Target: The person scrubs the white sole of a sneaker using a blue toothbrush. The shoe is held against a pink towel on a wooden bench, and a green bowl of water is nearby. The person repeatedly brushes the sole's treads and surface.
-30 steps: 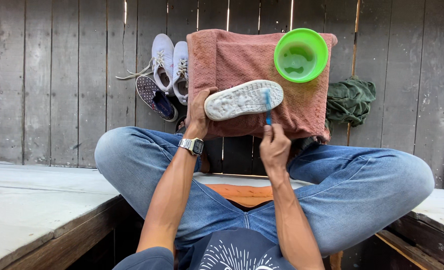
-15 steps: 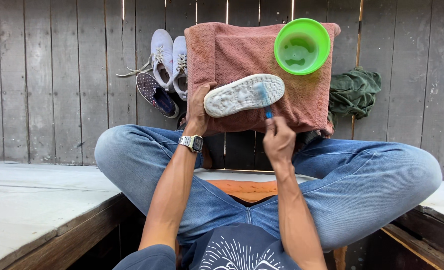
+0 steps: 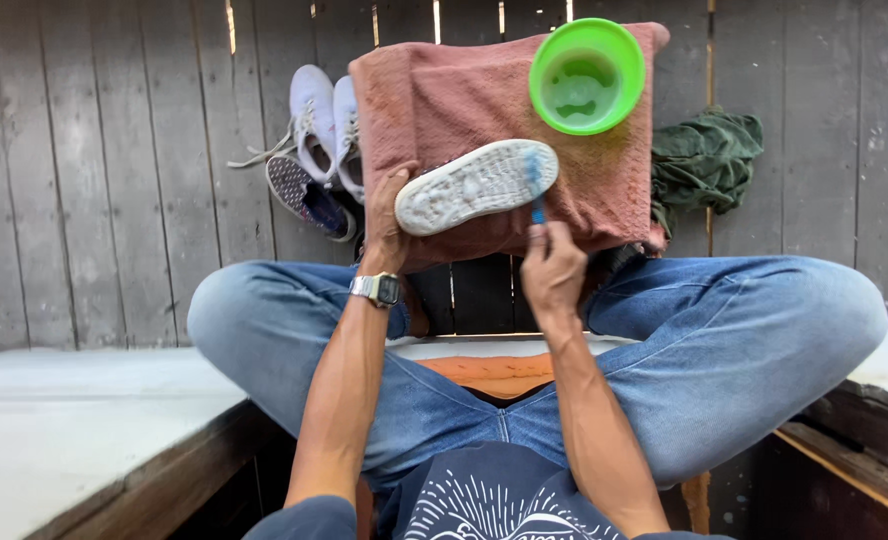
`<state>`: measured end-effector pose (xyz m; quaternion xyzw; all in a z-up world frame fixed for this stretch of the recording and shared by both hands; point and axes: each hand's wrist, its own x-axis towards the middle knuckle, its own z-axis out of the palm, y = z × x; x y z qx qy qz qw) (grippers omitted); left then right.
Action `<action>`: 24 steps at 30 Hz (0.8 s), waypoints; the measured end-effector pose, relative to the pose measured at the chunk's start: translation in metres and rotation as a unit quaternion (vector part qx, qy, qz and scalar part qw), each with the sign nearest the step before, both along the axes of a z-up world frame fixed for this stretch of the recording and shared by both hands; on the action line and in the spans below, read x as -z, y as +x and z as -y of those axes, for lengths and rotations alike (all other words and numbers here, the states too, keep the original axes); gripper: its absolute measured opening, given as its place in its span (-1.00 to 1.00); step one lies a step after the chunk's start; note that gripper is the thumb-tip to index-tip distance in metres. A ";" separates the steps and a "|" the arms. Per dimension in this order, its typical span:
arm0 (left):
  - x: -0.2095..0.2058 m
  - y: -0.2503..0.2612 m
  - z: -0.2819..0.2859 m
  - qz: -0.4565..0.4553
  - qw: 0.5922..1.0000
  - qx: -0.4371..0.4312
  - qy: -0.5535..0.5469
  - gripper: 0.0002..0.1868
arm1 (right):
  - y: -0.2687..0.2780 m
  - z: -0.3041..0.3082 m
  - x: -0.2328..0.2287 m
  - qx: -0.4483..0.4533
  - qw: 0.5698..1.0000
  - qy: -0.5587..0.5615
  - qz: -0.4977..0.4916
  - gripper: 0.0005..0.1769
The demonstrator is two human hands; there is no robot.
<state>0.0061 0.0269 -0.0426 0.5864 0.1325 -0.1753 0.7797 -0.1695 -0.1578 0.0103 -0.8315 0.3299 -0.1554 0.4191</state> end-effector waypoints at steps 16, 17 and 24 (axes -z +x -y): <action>0.013 -0.005 0.003 -0.008 0.999 -0.006 -0.041 -0.63 | -0.003 0.012 0.008 -0.045 0.999 -0.014 -0.010 -0.70; 0.012 -0.004 0.004 -0.006 0.999 -0.005 -0.039 -0.63 | -0.005 0.018 0.016 -0.010 1.000 -0.007 -0.017 -0.73; 0.001 -0.006 0.005 -0.002 0.999 -0.008 -0.043 -0.65 | 0.001 -0.012 0.000 -0.086 0.996 -0.005 -0.002 -0.73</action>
